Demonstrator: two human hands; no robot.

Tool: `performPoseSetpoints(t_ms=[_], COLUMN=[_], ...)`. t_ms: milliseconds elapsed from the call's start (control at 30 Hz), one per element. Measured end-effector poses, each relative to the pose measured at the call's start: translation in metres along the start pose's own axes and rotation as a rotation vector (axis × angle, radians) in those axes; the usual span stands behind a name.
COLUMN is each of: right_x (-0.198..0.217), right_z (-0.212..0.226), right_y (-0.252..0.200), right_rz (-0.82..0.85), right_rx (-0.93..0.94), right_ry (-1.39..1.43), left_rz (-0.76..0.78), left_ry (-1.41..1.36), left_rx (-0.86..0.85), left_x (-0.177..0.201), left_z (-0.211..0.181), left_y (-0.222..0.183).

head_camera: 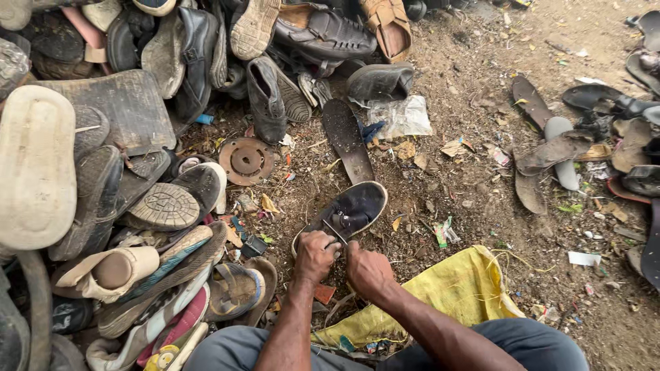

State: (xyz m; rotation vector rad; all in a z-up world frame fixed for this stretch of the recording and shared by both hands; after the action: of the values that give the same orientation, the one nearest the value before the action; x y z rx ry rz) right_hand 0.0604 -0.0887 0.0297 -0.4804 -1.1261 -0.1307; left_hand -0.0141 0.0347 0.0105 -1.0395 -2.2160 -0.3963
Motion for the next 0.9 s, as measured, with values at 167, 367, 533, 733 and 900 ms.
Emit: performPoseSetpoints(t_ms=[167,367,533,733,900], right_x=[-0.011,-0.022,-0.007,-0.019,-0.022], right_z=[-0.008,-0.007,-0.006,-0.002,-0.014], right_y=[0.005,-0.05,-0.007,-0.021,-0.018], right_rz=[-0.04,-0.094,-0.068,-0.127,-0.027], right_rx=[-0.006,-0.018,-0.017,-0.019,-0.071], right_ry=[-0.003,0.06,0.101,0.045,0.115], left_rz=[-0.129,-0.153,-0.072,-0.212,-0.073], left_ry=[-0.061,-0.074,-0.079,-0.2,-0.173], left_rx=[-0.068,0.084,0.072,0.059,0.225], left_x=[-0.01,0.01,0.012,0.014,0.001], left_z=[0.012,0.002,-0.007,-0.008,0.011], left_y=[0.003,0.001,0.008,-0.001,0.005])
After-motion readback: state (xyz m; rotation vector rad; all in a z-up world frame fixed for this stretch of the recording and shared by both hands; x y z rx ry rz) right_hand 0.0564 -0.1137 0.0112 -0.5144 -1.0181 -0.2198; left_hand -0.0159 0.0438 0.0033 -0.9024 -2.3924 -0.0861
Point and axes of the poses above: each hand's wrist, its own y-axis towards the middle knuckle, its own x-axis out of the back of the hand, z = x × y, the point moved 6 cm from there along y, towards the middle knuckle, and after that the axes turned 10 degrees about x, right-handed, at the moved point
